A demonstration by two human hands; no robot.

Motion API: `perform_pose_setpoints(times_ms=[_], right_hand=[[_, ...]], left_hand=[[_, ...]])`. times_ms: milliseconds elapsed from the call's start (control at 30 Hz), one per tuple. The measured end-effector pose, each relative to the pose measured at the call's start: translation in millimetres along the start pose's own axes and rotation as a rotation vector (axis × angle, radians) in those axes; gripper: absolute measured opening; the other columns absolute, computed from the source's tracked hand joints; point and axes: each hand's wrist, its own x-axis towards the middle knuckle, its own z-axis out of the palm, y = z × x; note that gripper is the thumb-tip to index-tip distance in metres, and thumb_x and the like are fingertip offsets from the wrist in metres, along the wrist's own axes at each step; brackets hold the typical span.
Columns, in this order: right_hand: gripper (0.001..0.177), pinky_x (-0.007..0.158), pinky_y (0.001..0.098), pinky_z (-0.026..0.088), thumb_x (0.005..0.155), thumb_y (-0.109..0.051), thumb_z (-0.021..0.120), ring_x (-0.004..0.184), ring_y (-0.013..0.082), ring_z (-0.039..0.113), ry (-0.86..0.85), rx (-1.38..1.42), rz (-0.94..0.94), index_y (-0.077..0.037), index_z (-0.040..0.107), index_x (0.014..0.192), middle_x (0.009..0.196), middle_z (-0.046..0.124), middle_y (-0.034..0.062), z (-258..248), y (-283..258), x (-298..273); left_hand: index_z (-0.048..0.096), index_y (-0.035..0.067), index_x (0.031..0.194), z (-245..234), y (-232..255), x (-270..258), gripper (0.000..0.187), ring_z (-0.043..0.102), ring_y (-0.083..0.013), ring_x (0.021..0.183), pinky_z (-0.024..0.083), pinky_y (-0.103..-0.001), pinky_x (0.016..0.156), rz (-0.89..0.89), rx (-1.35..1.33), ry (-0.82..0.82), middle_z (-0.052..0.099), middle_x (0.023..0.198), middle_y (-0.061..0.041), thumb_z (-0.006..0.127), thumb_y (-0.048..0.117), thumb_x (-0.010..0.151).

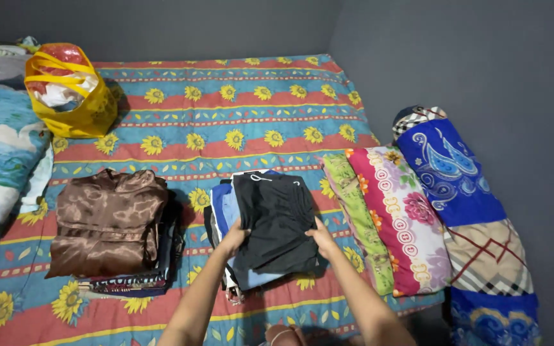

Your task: The person picks up folded clothes from a bed and places them into a wardrobe. They handle shirts, pants, and other garments one by one, arranging them neatly inside the wardrobe.

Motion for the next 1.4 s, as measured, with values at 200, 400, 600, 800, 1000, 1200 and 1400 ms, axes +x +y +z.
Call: perform_pose_setpoints(times_ms=[200, 400, 600, 800, 1000, 1200, 1400], right_hand=[[0.084, 0.104, 0.0520, 0.049, 0.078, 0.011, 0.063, 0.134, 0.0406, 0.051, 0.027, 0.044, -0.141, -0.018, 0.045, 0.155, 0.150, 0.050, 0.0225, -8.3, -48.9, -30.6], [0.081, 0.104, 0.0494, 0.050, 0.080, 0.009, 0.065, 0.134, 0.0361, 0.051, 0.084, 0.049, -0.270, -0.018, 0.047, 0.155, 0.149, 0.051, 0.0195, -26.3, -80.8, -64.2], [0.082, 0.106, 0.0504, 0.048, 0.080, 0.011, 0.063, 0.137, 0.0366, 0.049, 0.145, 0.060, -0.350, -0.015, 0.046, 0.155, 0.150, 0.050, 0.0210, -57.6, -112.5, -132.9], [0.080, 0.107, 0.0490, 0.047, 0.080, 0.011, 0.063, 0.135, 0.0334, 0.050, 0.244, 0.045, -0.434, -0.016, 0.048, 0.153, 0.148, 0.052, 0.0189, -110.5, -113.5, -206.1], [0.075, 0.105, 0.0490, 0.049, 0.080, 0.011, 0.063, 0.130, 0.0335, 0.054, 0.382, 0.061, -0.461, -0.015, 0.053, 0.150, 0.143, 0.058, 0.0169, -166.6, -68.3, -321.0], [0.075, 0.104, 0.0485, 0.049, 0.080, 0.010, 0.063, 0.129, 0.0315, 0.055, 0.546, 0.063, -0.497, -0.015, 0.052, 0.150, 0.142, 0.059, 0.0167, -214.9, -18.7, -473.5], [0.074, 0.104, 0.0508, 0.050, 0.084, 0.011, 0.060, 0.130, 0.0359, 0.055, 0.687, 0.114, -0.472, -0.014, 0.049, 0.152, 0.143, 0.057, 0.0201, -261.1, 27.6, -608.1]], left_hand=[[0.047, 0.014, 0.153, 15.3, 57.9, -15.5, 0.067, 0.059, -0.0445, 0.121, 0.052, -0.055, 0.093, -0.017, -0.178, -0.018, 0.058, 0.137, -0.025, 0.059, -0.006, 0.090], [0.044, 0.016, 0.154, 32.0, 93.9, -33.5, 0.069, 0.057, -0.0430, 0.121, 0.053, -0.054, 0.092, 0.052, -0.186, -0.108, 0.056, 0.138, -0.024, 0.061, -0.006, 0.091], [0.044, 0.017, 0.154, 72.8, 115.3, -61.6, 0.072, 0.058, -0.0444, 0.120, 0.053, -0.057, 0.092, 0.113, -0.208, -0.200, 0.057, 0.138, -0.025, 0.062, -0.009, 0.089], [0.048, 0.017, 0.152, 129.5, 102.0, -87.6, 0.068, 0.062, -0.0413, 0.115, 0.055, -0.054, 0.088, 0.137, -0.220, -0.286, 0.062, 0.132, -0.020, 0.062, -0.007, 0.090], [0.047, 0.020, 0.153, 184.9, 121.8, -236.4, 0.069, 0.060, -0.0416, 0.120, 0.054, -0.056, 0.093, 0.109, -0.227, -0.412, 0.061, 0.136, -0.021, 0.059, -0.007, 0.091], [0.048, 0.019, 0.153, 259.2, 50.4, -295.5, 0.071, 0.056, -0.0404, 0.126, 0.051, -0.054, 0.098, 0.172, -0.141, -0.585, 0.057, 0.142, -0.022, 0.063, -0.007, 0.088], [0.049, 0.023, 0.152, 319.6, 11.1, -401.4, 0.075, 0.064, -0.0424, 0.112, 0.058, -0.052, 0.086, 0.048, -0.248, -0.698, 0.062, 0.133, -0.021, 0.061, -0.009, 0.086]])
